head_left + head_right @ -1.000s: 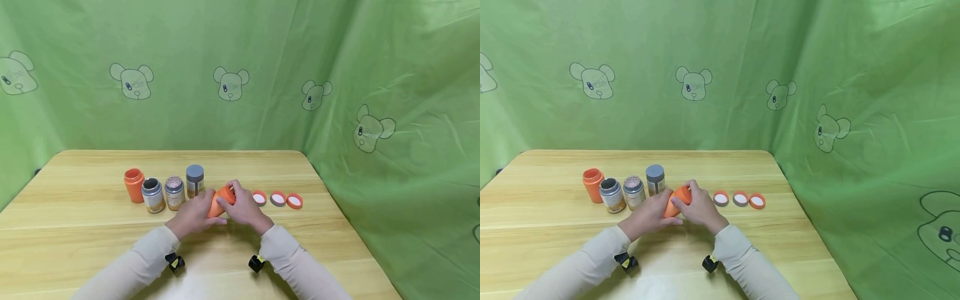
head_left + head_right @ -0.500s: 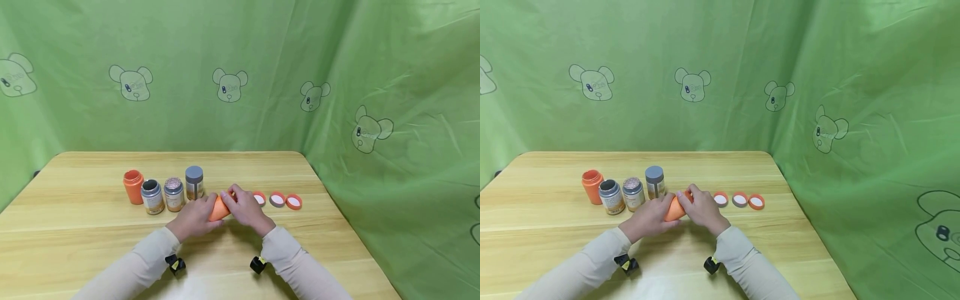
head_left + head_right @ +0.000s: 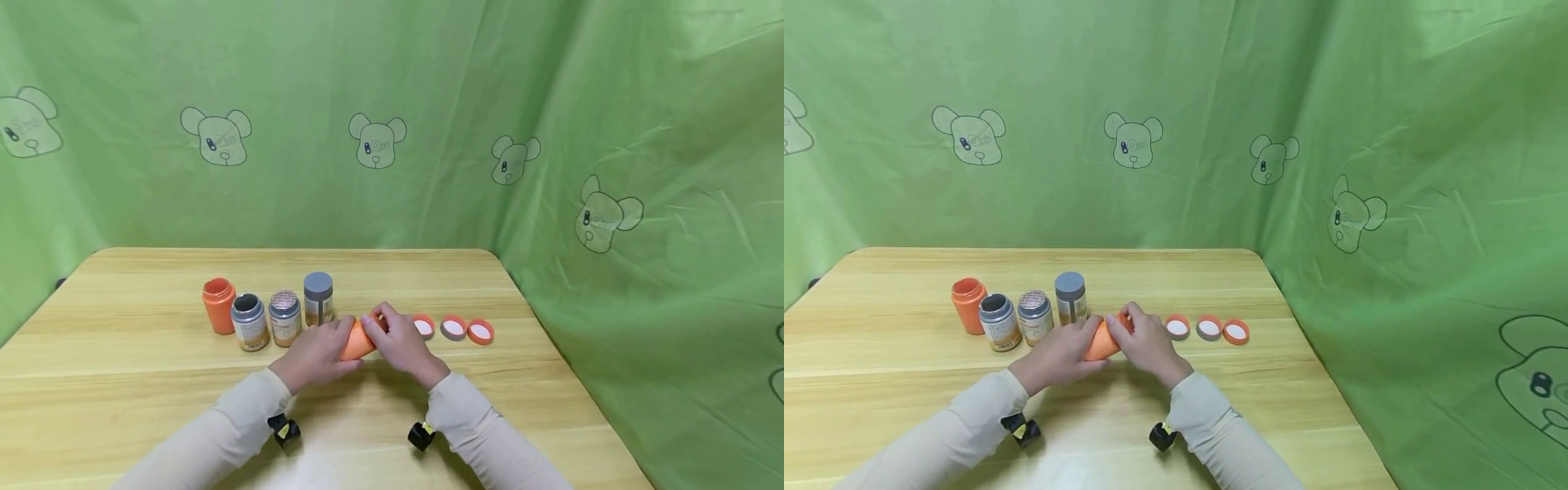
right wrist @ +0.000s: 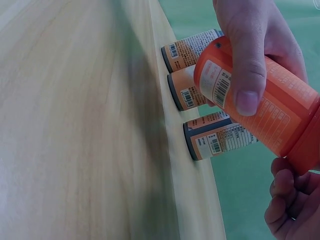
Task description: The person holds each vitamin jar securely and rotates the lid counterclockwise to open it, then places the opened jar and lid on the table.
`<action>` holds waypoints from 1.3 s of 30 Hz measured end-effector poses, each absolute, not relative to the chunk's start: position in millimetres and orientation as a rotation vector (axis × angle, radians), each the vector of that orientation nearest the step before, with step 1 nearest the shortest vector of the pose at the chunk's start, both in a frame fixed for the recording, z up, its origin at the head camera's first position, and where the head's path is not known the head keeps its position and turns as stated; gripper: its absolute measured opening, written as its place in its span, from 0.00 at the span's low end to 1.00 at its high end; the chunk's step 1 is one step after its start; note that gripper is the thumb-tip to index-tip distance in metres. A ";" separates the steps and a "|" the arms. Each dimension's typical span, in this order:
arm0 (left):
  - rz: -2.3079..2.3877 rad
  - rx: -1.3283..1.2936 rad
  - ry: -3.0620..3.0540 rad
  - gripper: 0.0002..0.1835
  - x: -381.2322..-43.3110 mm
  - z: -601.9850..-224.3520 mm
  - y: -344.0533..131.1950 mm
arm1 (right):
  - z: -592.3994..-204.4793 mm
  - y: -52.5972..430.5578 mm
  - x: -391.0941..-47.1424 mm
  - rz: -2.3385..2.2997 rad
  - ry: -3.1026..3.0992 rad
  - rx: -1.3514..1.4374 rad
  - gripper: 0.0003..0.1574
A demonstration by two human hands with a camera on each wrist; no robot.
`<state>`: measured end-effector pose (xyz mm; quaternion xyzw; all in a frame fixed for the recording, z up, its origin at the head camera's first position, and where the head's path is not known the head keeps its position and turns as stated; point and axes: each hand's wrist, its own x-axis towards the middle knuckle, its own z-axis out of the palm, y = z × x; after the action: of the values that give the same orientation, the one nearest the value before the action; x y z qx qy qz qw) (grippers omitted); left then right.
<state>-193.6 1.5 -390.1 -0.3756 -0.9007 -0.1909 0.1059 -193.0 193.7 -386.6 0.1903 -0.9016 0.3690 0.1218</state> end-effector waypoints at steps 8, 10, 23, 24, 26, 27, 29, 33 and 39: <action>-0.540 -1.125 -2.645 0.29 -193.5 -388.2 1.3 | -388.5 194.6 -193.6 1.083 -2.621 0.565 0.13; -0.540 -1.129 -2.647 0.29 -193.3 -387.6 1.3 | -388.6 195.0 -193.7 1.094 -2.623 0.569 0.13; -0.551 -1.165 -2.641 0.30 -194.7 -384.3 2.3 | -387.7 198.4 -194.4 1.135 -2.610 0.598 0.11; -0.556 -1.168 -2.645 0.30 -194.8 -384.2 2.2 | -387.6 198.4 -194.1 1.138 -2.613 0.599 0.11; -0.569 -1.170 -2.658 0.30 -195.3 -384.8 2.0 | -387.7 198.5 -193.6 1.144 -2.617 0.601 0.12; -0.577 -1.172 -2.665 0.30 -195.5 -384.7 1.8 | -387.8 198.6 -193.5 1.144 -2.620 0.603 0.12; -0.597 -1.171 -2.686 0.30 -195.9 -384.2 1.7 | -387.3 198.9 -193.1 1.141 -2.625 0.610 0.12; -0.693 -1.166 -2.762 0.30 -196.6 -382.7 2.1 | -385.4 200.4 -192.2 1.144 -2.643 0.653 0.11; -0.764 -1.157 -2.821 0.30 -196.3 -379.8 2.8 | -385.5 202.9 -192.5 1.137 -2.673 0.705 0.11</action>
<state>-196.3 2.8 -379.8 -0.3682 -0.8974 -0.2431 -0.0008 -192.5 202.9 -385.5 0.2353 -0.8917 0.3792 0.0759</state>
